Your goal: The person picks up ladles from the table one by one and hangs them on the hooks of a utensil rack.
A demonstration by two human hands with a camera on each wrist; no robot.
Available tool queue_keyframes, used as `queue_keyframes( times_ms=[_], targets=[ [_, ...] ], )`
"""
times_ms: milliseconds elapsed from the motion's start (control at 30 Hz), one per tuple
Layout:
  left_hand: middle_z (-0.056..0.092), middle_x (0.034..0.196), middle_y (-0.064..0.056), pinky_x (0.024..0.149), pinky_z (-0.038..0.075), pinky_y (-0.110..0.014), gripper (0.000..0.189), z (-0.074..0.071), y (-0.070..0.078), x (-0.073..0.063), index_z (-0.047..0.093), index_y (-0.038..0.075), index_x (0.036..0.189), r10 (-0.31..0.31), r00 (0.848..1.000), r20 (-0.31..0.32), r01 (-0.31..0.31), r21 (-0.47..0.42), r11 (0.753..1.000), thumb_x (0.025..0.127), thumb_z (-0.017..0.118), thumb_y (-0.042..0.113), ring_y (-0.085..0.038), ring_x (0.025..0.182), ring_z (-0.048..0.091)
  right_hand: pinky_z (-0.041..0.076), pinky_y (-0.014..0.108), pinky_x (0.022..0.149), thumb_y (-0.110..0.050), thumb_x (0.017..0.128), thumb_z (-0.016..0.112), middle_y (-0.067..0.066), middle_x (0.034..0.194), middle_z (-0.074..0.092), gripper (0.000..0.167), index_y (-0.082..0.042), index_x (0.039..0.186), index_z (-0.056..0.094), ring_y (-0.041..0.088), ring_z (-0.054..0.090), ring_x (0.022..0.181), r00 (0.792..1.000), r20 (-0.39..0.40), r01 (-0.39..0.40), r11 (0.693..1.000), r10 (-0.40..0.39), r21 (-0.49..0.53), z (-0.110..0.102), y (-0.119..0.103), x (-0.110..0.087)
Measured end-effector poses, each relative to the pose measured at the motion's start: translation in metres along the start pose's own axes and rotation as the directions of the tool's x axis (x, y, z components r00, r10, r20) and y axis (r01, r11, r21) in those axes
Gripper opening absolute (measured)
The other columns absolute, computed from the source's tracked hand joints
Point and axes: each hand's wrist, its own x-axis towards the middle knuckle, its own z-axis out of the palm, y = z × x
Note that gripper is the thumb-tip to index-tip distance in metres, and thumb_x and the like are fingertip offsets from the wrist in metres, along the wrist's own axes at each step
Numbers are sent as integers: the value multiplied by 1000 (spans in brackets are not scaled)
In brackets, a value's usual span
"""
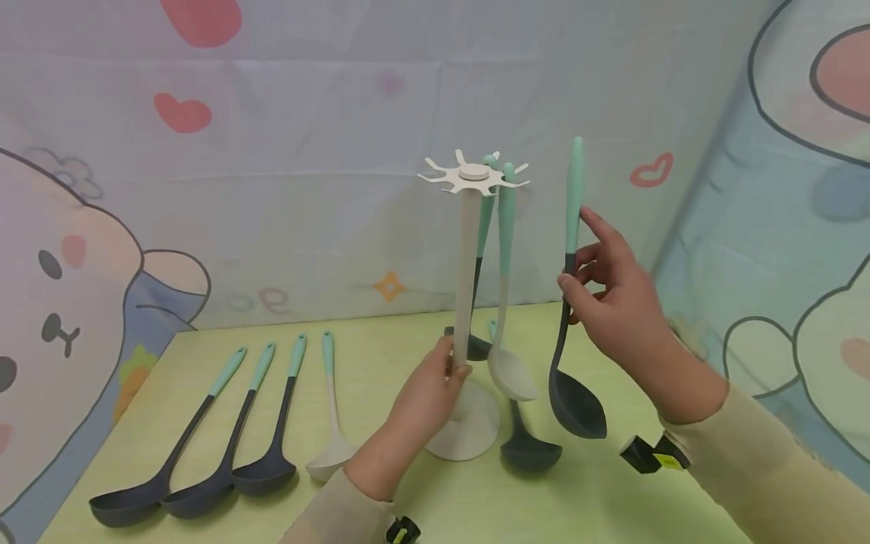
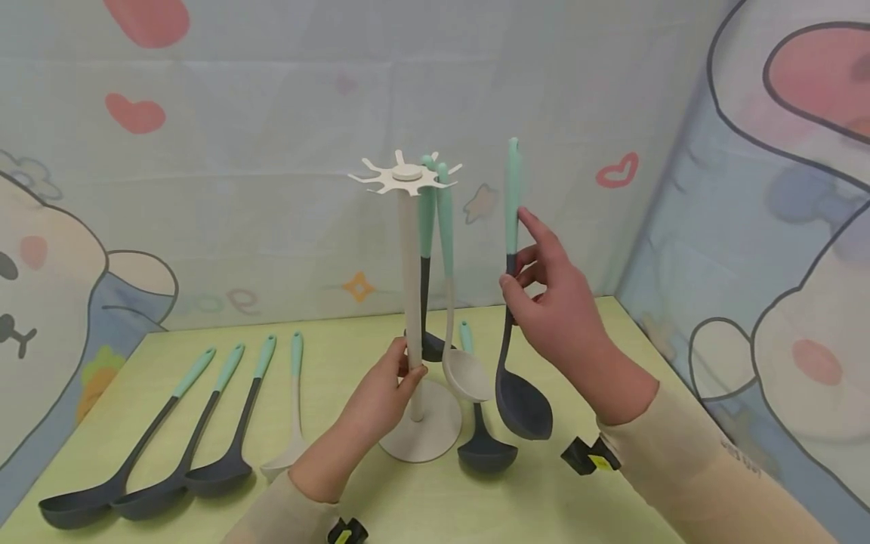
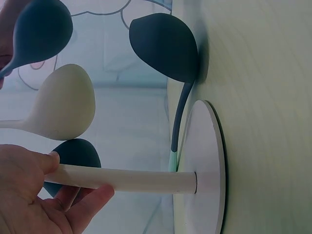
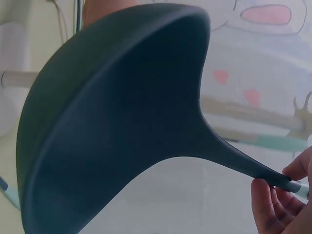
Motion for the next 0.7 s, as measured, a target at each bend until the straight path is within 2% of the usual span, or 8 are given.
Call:
queue_keyframes(
  times_ms=[233,700],
  targets=[
    [66,111,-3,82,52,-44,31,1,-1,0,49,22,132,0,1000,-1,0,3,1000,102,57,27,-21,103,65,53,23,54,1,94,60,8,100,57,76,-31,156,30,9,59,75,998,18,54,999,-54,3,7,-21,-16],
    [67,111,-2,83,52,-43,30,2,-1,1,49,22,131,5,1000,-5,-5,8,1000,102,57,27,-19,102,65,52,21,60,3,91,63,4,95,60,79,-29,155,32,8,59,77,991,54,127,990,-124,-57,11,-35,-32]
  ],
)
